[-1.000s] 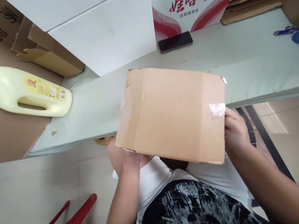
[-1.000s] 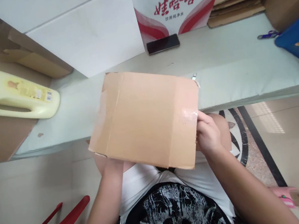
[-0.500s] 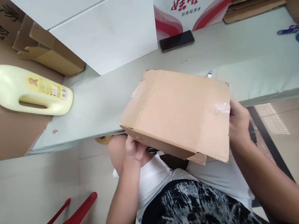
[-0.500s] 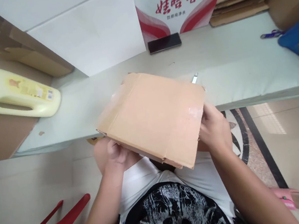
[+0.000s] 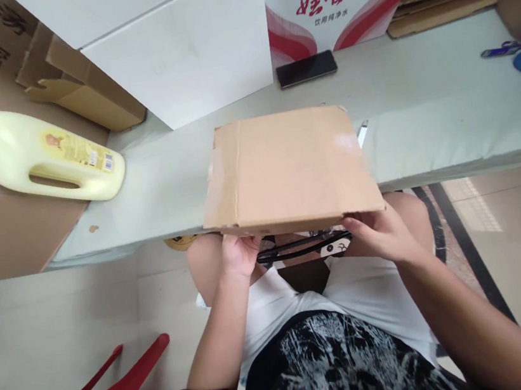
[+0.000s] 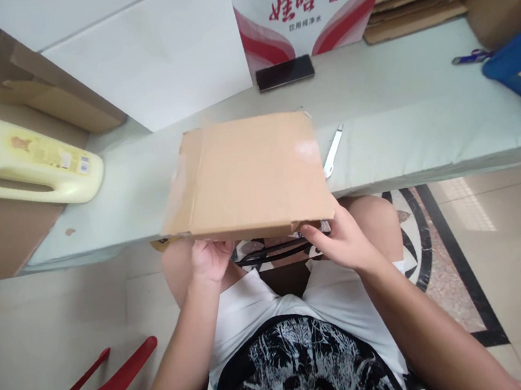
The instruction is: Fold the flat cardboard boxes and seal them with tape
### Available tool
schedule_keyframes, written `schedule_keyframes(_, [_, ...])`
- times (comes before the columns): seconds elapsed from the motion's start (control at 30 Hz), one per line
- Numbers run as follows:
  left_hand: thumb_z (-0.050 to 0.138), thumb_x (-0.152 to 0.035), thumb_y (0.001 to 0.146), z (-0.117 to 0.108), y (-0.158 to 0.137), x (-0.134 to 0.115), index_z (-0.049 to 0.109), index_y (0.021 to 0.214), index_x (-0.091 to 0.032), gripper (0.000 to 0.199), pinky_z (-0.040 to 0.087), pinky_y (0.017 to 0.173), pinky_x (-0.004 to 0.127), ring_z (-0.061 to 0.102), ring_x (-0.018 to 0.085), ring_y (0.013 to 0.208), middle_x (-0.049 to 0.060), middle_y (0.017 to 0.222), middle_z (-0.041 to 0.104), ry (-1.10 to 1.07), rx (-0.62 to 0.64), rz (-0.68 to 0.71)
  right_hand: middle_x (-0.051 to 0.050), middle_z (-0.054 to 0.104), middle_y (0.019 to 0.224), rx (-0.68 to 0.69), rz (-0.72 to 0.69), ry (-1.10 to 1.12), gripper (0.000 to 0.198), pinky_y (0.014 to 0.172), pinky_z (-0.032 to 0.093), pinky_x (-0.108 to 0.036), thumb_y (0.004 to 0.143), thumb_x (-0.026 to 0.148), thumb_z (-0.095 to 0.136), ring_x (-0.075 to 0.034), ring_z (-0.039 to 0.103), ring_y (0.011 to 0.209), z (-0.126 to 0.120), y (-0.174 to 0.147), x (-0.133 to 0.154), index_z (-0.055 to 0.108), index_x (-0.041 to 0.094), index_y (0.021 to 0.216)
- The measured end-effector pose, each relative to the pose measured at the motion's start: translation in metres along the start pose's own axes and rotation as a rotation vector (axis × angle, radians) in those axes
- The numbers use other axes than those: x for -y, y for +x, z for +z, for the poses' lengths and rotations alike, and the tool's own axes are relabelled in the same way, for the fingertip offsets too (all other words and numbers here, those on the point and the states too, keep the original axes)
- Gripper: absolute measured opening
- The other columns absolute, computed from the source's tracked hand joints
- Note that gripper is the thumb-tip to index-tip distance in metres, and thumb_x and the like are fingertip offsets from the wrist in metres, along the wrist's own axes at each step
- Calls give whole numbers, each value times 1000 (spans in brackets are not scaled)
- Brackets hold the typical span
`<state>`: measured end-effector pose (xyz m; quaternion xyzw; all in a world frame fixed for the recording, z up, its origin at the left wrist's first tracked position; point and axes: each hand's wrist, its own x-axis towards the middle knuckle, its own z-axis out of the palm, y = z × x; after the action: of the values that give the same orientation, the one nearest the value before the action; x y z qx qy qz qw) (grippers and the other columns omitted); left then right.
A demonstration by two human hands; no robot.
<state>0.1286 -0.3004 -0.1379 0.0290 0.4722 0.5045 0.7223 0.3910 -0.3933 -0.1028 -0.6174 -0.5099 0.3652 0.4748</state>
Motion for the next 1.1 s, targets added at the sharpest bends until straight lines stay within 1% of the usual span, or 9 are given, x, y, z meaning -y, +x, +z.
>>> schedule_keyframes(0.13, [71, -7, 79, 1, -1, 3, 66, 83, -20, 15, 61, 58, 18, 73, 12, 67, -3, 72, 75, 33, 13, 31, -8, 77, 94, -30, 66, 54, 37, 86, 60, -41, 79, 52, 77, -27, 73, 97, 6, 3, 0, 71, 20, 97])
schedule_keyframes(0.27, [75, -11, 76, 1, -5, 8, 66, 90, -21, 19, 62, 64, 21, 75, 13, 74, -2, 84, 78, 120, 75, 66, -2, 70, 76, -254, 209, -30, 29, 68, 55, -34, 77, 46, 77, -20, 66, 72, 9, 8, 7, 63, 21, 81])
schedule_keyframes(0.37, [72, -12, 72, -1, -7, 6, 66, 96, -23, 27, 61, 62, 25, 75, 16, 76, -1, 89, 77, 186, 145, 14, -1, 68, 77, -316, 292, 65, 27, 65, 53, -31, 81, 45, 72, -18, 66, 71, 11, 9, 3, 57, 22, 85])
schedule_keyframes(0.5, [71, -28, 72, -8, -8, -6, 67, 102, -21, 31, 60, 57, 28, 73, 19, 71, 0, 87, 76, 216, 171, -64, -6, 75, 101, -210, 343, 118, 37, 80, 58, -38, 83, 48, 69, -24, 73, 92, 13, 7, -14, 57, 23, 109])
schedule_keyframes(0.63, [82, -54, 70, -10, -7, -16, 67, 107, -20, 53, 57, 58, 25, 73, 18, 73, 2, 92, 77, 302, 174, -3, -6, 75, 97, -93, 454, -12, 42, 71, 58, -37, 82, 48, 66, -26, 74, 85, 16, 5, -25, 55, 24, 115])
schedule_keyframes(0.83, [97, -40, 59, -2, -3, -13, 67, 95, -18, 52, 56, 67, 25, 72, 16, 72, 1, 85, 77, 563, 60, 24, -1, 71, 75, 18, 486, -384, 39, 56, 48, -31, 83, 40, 62, -22, 65, 62, 18, 6, -21, 58, 24, 118])
schedule_keyframes(0.9, [97, -36, 58, 1, -1, -10, 70, 95, -16, 50, 57, 71, 27, 73, 17, 76, 3, 89, 78, 590, 79, 15, -4, 70, 81, 21, 455, -474, 43, 62, 51, -34, 82, 39, 61, -24, 66, 67, 16, 5, -19, 59, 22, 122])
schedule_keyframes(1.0, [96, -35, 60, 3, 0, -6, 73, 95, -16, 46, 57, 72, 27, 73, 18, 77, 4, 89, 79, 609, 106, 37, -14, 67, 111, -130, 312, -527, 53, 86, 56, -45, 80, 41, 62, -29, 68, 95, 13, 2, -21, 59, 19, 128])
schedule_keyframes(1.1, [95, -34, 60, 2, -1, -6, 73, 96, -17, 45, 58, 73, 27, 74, 18, 78, 4, 91, 80, 589, 88, 74, -21, 58, 133, -240, 314, -352, 66, 101, 54, -51, 78, 49, 67, -32, 64, 116, 10, 1, -30, 54, 17, 134])
